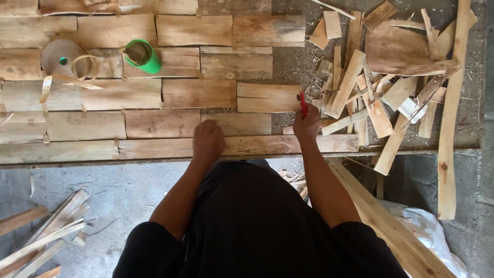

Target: Cutting and fitting wood bark strips onto a flat surface to create a decorative tiled panel.

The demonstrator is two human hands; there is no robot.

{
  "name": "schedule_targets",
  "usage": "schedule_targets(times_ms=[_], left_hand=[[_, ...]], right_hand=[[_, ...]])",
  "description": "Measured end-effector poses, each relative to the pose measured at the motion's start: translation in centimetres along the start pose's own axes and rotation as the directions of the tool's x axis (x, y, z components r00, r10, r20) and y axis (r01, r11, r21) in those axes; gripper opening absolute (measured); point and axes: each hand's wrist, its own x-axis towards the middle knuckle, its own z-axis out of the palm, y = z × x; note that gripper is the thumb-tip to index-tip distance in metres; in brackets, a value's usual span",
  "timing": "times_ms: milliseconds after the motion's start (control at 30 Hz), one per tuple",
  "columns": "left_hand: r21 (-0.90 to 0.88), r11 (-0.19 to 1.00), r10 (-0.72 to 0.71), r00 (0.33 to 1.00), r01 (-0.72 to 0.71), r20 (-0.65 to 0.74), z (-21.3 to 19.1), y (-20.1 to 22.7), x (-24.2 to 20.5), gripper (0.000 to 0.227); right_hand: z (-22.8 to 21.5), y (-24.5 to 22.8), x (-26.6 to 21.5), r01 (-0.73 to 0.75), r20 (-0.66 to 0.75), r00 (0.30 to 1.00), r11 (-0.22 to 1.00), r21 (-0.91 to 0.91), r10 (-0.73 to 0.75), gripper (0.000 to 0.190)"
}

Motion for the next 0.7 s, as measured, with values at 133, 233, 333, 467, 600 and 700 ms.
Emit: schedule_targets(times_ms=[133, 233, 333, 467, 600, 700], left_hand=[[0.012, 0.995, 0.1, 0.995, -0.1, -0.011, 0.9, 0.8, 3.4, 0.022], [0.047, 0.979, 0.194, 0.98, -0.196, 0.054, 1.3, 1.5, 5.3, 0.032], [0.107, 0.965, 0.223, 0.964, -0.239, 0.148, 2.2, 0.8, 6.0, 0.04], [0.076, 0.96, 0.245, 0.942, -0.268, 0.228, 2.6, 0.1, 6.0, 0.049], [0.054, 0.961, 0.254, 0.942, -0.272, 0.221, 2.7, -0.2, 5.8, 0.051], [0.051, 0.962, 0.249, 0.94, -0.267, 0.233, 2.9, -0.3, 5.8, 0.052]], right_hand=[[1.7, 2.1, 1.6, -0.074, -0.036, 0.997, 0.997, -0.009, 0.074, 0.021], [2.3, 2.7, 2.0, -0.204, 0.042, 0.976, 0.968, -0.144, 0.212, 0.024], [3.4, 4.0, 2.5, -0.157, 0.051, 0.984, 0.968, -0.196, 0.17, 0.024], [4.3, 5.1, 2.4, -0.283, 0.047, 0.956, 0.952, -0.115, 0.29, 0.026], [3.1, 3.5, 3.3, -0.461, 0.085, 0.88, 0.883, -0.094, 0.468, 0.032], [2.6, 3.0, 3.9, -0.462, 0.088, 0.883, 0.887, -0.016, 0.461, 0.027]])
